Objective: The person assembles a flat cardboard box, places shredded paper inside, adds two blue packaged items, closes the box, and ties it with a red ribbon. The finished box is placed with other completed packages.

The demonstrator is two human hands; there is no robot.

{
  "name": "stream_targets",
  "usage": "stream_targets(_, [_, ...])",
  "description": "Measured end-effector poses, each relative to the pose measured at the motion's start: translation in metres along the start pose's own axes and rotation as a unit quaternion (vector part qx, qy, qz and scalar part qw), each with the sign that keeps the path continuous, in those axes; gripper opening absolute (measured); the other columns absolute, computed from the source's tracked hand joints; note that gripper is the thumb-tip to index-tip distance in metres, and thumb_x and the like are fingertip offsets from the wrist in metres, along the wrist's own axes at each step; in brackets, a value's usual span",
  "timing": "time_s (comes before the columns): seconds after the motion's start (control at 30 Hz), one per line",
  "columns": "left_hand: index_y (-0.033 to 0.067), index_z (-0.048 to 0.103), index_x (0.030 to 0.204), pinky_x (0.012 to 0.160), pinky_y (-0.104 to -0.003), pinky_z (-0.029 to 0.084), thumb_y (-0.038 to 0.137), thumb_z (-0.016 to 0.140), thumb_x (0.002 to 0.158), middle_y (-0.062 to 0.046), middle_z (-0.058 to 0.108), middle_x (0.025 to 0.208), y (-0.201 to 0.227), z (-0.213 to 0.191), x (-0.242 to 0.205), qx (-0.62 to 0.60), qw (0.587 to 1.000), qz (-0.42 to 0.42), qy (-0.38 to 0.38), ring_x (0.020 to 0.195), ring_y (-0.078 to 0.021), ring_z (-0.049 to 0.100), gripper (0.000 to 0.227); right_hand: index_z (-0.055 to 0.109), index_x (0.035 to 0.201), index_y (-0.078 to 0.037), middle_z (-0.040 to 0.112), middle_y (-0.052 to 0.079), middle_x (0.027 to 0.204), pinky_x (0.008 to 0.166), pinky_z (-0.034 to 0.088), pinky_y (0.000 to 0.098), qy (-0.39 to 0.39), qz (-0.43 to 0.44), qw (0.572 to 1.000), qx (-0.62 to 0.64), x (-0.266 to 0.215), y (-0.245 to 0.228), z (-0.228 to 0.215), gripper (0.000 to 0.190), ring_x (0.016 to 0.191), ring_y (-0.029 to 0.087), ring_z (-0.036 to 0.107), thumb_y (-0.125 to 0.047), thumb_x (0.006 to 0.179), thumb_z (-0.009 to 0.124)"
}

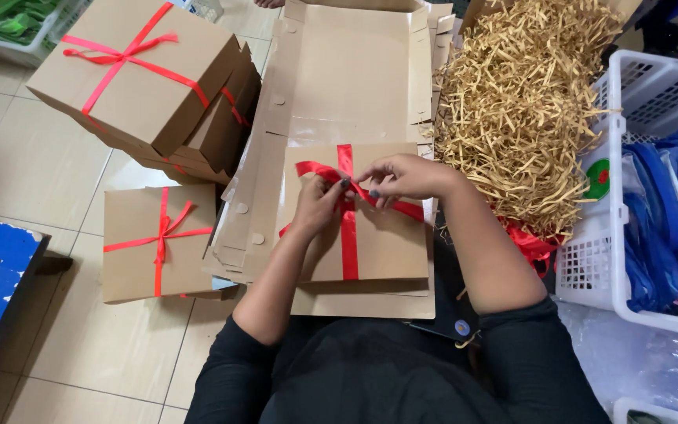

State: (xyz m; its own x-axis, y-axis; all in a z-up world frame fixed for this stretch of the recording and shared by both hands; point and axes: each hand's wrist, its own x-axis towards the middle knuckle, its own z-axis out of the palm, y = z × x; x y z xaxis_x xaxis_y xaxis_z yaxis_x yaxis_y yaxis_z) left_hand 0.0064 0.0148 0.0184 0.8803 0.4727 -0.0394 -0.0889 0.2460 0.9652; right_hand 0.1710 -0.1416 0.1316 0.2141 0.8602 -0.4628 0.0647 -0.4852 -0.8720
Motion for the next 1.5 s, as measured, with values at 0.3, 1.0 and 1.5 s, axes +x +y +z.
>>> stream_targets(0.3, [0.0006,0.076,0.107,0.077,-0.033,0.063,0.008,0.071,0.097,-0.016,0.076,0.083,0.028,-0.006,0.0,0.07,0.995,0.067,0.011,0.078,-0.0172,0.073,0.014,0.078,0.087,-0.028,0.066,-0.003,0.079,0.08,0.055,0.03,0.205,-0.086,0.94,-0.257,0.037,0.034,0.027,0.016,0.086,0.013,0.069,-0.03,0.073,0.086])
stream_targets(1.0, [0.0165,0.076,0.105,0.092,-0.039,0.055,0.016,0.076,0.086,-0.008,0.069,0.1,-0.022,-0.079,-0.037,0.373,0.887,0.239,-0.13,0.096,-0.0308,0.069,0.018,0.076,0.097,-0.021,0.074,-0.001,0.086,0.081,0.056,0.0344,0.341,-0.27,0.846,-0.31,0.056,0.065,0.029,0.008,0.084,0.023,0.071,-0.02,0.09,0.079])
stream_targets(1.5, [0.0119,0.068,0.128,0.105,-0.044,0.052,-0.014,0.072,0.061,-0.009,0.063,0.131,0.056,-0.05,-0.05,0.566,0.786,0.031,-0.246,0.128,-0.0321,0.058,0.072,0.072,0.094,-0.018,0.067,-0.001,0.096,0.086,0.057,0.0347,0.239,-0.289,0.825,-0.423,0.044,0.061,0.047,0.003,0.096,0.023,0.068,-0.02,0.093,0.072])
